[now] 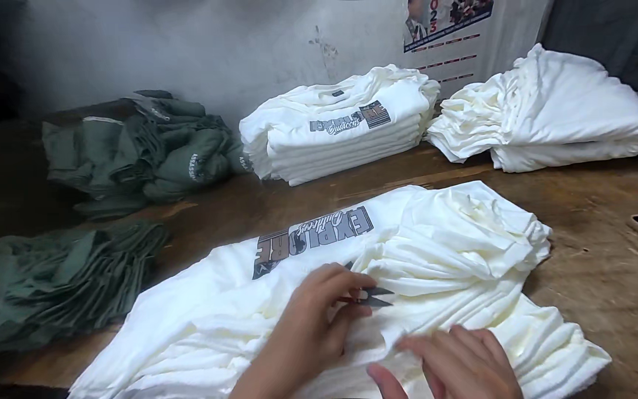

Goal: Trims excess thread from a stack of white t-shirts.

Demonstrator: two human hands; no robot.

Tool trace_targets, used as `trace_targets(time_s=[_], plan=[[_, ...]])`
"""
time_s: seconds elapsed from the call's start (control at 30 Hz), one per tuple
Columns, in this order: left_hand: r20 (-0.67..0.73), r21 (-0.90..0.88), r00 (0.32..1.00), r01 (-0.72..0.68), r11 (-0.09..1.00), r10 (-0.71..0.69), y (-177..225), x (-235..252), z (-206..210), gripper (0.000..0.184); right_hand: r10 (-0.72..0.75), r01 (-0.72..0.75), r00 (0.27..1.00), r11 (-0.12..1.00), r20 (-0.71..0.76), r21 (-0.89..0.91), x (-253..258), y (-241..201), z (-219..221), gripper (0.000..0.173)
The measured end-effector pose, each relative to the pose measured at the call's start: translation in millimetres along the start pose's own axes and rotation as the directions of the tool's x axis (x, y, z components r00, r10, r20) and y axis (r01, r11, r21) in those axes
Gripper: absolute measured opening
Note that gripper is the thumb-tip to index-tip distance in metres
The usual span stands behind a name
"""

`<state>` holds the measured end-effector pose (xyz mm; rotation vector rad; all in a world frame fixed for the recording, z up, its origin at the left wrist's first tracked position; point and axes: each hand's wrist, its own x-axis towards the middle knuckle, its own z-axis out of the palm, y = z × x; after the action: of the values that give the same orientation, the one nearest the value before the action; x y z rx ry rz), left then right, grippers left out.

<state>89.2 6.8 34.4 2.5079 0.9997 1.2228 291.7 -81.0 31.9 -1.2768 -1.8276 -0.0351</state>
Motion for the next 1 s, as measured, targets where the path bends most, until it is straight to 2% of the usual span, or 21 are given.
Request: trace_targets(time_s=[0.07, 0.13, 0.2, 0.27, 0.33, 0.4, 0.43, 0.5, 0.6, 0.67, 0.73, 0.8, 0.83, 0.87, 0.9, 0.93, 1.0], plan=[[-0.031, -0.007, 0.998, 0.048, 0.999, -0.048, -5, -1, 1, 0.027, -0.002, -0.01, 0.998, 0.984, -0.063, -0.177, 6, 3, 19, 0.031], [-0.018, -0.009, 0.999, 0.049, 0.999, -0.049, -10, -4, 1, 0.029, 0.016, -0.033, 0.994, 0.988, -0.112, -0.151, 4, 6, 24, 0.016], [0.007, -0.015, 1.0, 0.023, 1.0, -0.023, -14, -8, -2, 0.032, 0.052, -0.051, 0.986, 0.999, -0.159, 0.012, -2, 6, 15, 0.014], [0.04, -0.03, 0.999, -0.006, 1.0, 0.007, -13, -11, -5, 0.033, 0.112, -0.074, 0.984, 0.963, -0.137, 0.261, -8, 9, 4, 0.016], [0.077, -0.048, 0.996, -0.031, 0.998, 0.035, -10, -8, -3, 0.034, 0.089, -0.079, 0.996, 0.859, 0.004, 0.506, -11, 17, -7, 0.026], [0.123, -0.112, 0.991, -0.047, 0.993, 0.061, -9, -3, 3, 0.031, 0.014, -0.098, 0.99, 0.786, 0.141, 0.611, -11, 23, -13, 0.039], [0.145, -0.156, 0.987, -0.046, 0.987, 0.069, -10, 1, 5, 0.024, 0.029, -0.11, 0.988, 0.827, 0.153, 0.552, -12, 22, -14, 0.041], [0.21, -0.233, 0.974, -0.028, 0.972, 0.079, -11, 7, 6, 0.018, 0.121, -0.137, 0.989, 0.956, 0.08, 0.258, -11, 8, -11, 0.041], [0.284, -0.366, 0.949, -0.024, 0.93, 0.136, -15, 16, -4, 0.02, 0.163, -0.17, 0.984, 0.979, -0.069, -0.108, 0, -12, 8, 0.068], [0.32, -0.416, 0.935, -0.005, 0.909, 0.152, -15, 18, -8, 0.019, 0.172, -0.199, 0.975, 0.955, -0.138, -0.219, 5, -15, 24, 0.075], [0.315, -0.398, 0.939, -0.001, 0.918, 0.138, -15, 19, -9, 0.017, 0.179, -0.215, 0.969, 0.95, -0.168, -0.225, 5, -16, 24, 0.071], [0.254, -0.313, 0.962, -0.012, 0.95, 0.096, -13, 16, -10, 0.012, 0.181, -0.206, 0.975, 0.953, -0.13, -0.221, -3, -14, 14, 0.061], [0.214, -0.261, 0.973, -0.032, 0.965, 0.09, -11, 14, -10, 0.011, 0.179, -0.197, 0.979, 0.955, -0.101, -0.221, -8, -12, 10, 0.047], [0.174, -0.183, 0.98, -0.065, 0.981, 0.097, -8, 11, -10, 0.016, 0.179, -0.194, 0.98, 0.957, -0.085, -0.214, -13, -8, 8, 0.029], [0.137, -0.059, 0.984, -0.107, 0.992, 0.114, -2, 6, -11, 0.025, 0.182, -0.195, 0.98, 0.959, -0.084, -0.204, -18, -5, 7, 0.019], [0.089, 0.071, 0.985, -0.152, 0.986, 0.145, 4, 2, -11, 0.029, 0.172, -0.187, 0.981, 0.963, -0.092, -0.195, -21, -2, 6, 0.018], [0.029, 0.253, 0.973, -0.23, 0.94, 0.231, 20, -4, -11, 0.021, 0.151, -0.17, 0.981, 0.973, -0.124, -0.157, -24, 1, 5, 0.018]])
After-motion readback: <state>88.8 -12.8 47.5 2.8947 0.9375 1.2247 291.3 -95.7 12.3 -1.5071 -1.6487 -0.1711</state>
